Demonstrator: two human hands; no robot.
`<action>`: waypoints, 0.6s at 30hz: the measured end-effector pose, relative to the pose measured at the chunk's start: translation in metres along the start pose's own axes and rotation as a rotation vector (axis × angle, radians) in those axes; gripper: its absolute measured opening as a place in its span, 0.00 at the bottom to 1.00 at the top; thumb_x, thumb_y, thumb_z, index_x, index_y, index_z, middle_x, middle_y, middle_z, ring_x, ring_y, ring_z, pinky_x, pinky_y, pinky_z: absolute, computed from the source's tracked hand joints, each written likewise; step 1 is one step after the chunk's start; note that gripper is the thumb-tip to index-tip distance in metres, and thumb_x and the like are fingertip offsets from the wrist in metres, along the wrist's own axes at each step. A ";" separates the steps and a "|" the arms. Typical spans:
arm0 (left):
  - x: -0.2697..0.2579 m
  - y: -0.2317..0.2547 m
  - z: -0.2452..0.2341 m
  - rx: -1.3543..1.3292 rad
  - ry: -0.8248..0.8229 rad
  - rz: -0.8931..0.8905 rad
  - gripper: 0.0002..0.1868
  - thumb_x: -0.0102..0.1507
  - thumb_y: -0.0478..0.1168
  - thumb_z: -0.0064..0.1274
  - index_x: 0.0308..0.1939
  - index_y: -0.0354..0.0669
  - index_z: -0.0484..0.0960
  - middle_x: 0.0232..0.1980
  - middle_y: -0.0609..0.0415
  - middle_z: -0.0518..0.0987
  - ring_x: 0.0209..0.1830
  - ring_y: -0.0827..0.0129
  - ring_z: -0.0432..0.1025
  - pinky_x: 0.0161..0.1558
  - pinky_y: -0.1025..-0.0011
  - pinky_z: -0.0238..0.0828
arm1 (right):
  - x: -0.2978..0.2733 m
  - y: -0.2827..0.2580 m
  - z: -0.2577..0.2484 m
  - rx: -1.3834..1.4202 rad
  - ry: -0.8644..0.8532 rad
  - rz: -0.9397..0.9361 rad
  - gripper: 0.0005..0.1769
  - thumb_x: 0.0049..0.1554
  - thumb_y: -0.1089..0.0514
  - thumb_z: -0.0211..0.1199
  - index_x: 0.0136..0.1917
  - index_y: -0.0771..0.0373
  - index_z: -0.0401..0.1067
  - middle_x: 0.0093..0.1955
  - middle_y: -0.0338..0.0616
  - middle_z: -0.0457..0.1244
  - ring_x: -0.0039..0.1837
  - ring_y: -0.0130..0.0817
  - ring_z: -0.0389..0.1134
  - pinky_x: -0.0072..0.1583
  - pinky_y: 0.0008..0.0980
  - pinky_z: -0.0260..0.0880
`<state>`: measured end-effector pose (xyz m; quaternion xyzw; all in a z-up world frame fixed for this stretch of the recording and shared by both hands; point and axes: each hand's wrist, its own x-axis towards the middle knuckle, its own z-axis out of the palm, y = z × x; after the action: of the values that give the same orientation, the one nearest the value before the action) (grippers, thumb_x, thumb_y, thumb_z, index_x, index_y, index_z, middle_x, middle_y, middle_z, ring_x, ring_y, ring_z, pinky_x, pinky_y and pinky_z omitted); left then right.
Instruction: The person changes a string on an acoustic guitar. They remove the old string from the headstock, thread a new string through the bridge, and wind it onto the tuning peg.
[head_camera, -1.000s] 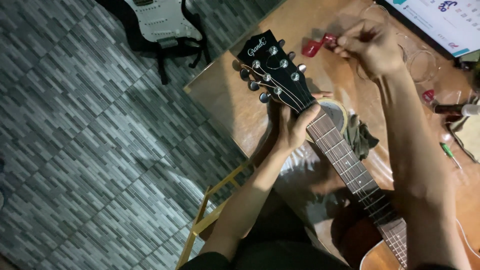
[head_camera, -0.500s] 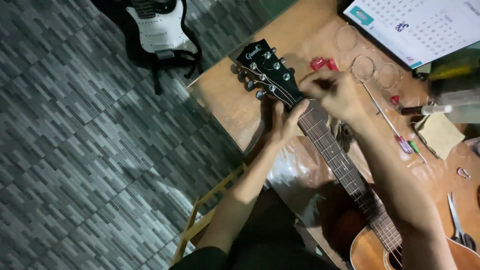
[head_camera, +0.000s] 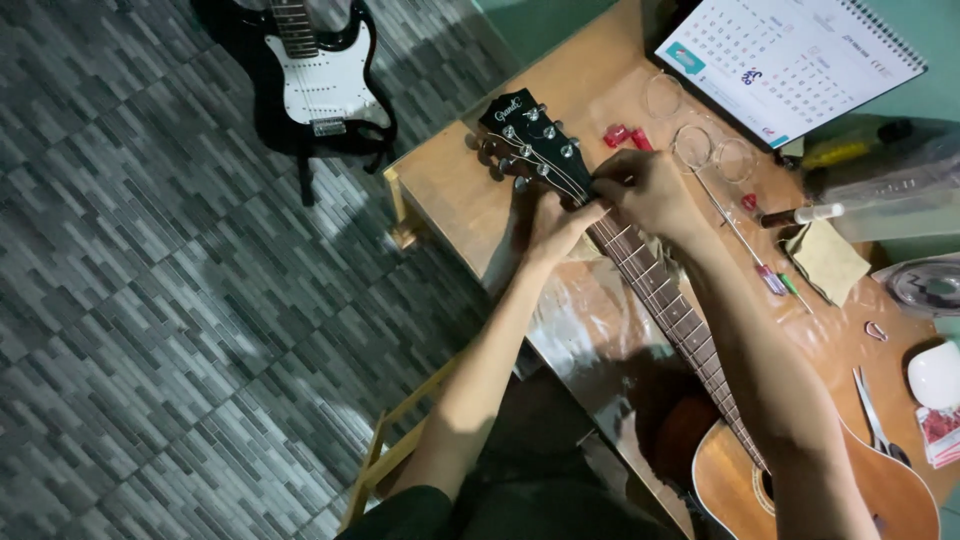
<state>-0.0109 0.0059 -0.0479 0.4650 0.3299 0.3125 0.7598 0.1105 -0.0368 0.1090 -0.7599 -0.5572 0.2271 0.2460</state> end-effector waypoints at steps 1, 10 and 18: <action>-0.008 0.016 -0.005 -0.004 0.001 0.008 0.16 0.49 0.46 0.67 0.30 0.35 0.84 0.26 0.49 0.76 0.30 0.68 0.71 0.33 0.64 0.66 | -0.006 -0.007 -0.003 -0.005 0.002 -0.006 0.05 0.57 0.57 0.70 0.47 0.57 0.80 0.38 0.49 0.70 0.46 0.48 0.74 0.51 0.44 0.72; -0.091 0.087 -0.005 0.407 0.181 0.161 0.28 0.56 0.52 0.68 0.48 0.30 0.83 0.45 0.35 0.84 0.49 0.46 0.80 0.47 0.55 0.80 | -0.086 -0.026 -0.036 0.025 0.198 0.204 0.08 0.60 0.56 0.66 0.52 0.59 0.78 0.35 0.47 0.65 0.41 0.38 0.69 0.46 0.38 0.68; -0.204 0.181 0.034 -0.241 -0.392 0.264 0.14 0.64 0.37 0.63 0.52 0.37 0.84 0.47 0.48 0.85 0.46 0.68 0.80 0.49 0.67 0.82 | -0.229 -0.123 -0.035 0.382 0.462 0.058 0.03 0.62 0.64 0.64 0.49 0.66 0.77 0.31 0.43 0.63 0.36 0.30 0.65 0.43 0.29 0.67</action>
<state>-0.1339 -0.1027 0.1725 0.4617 0.0733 0.3501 0.8117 -0.0209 -0.2286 0.2295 -0.7470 -0.4117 0.1560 0.4981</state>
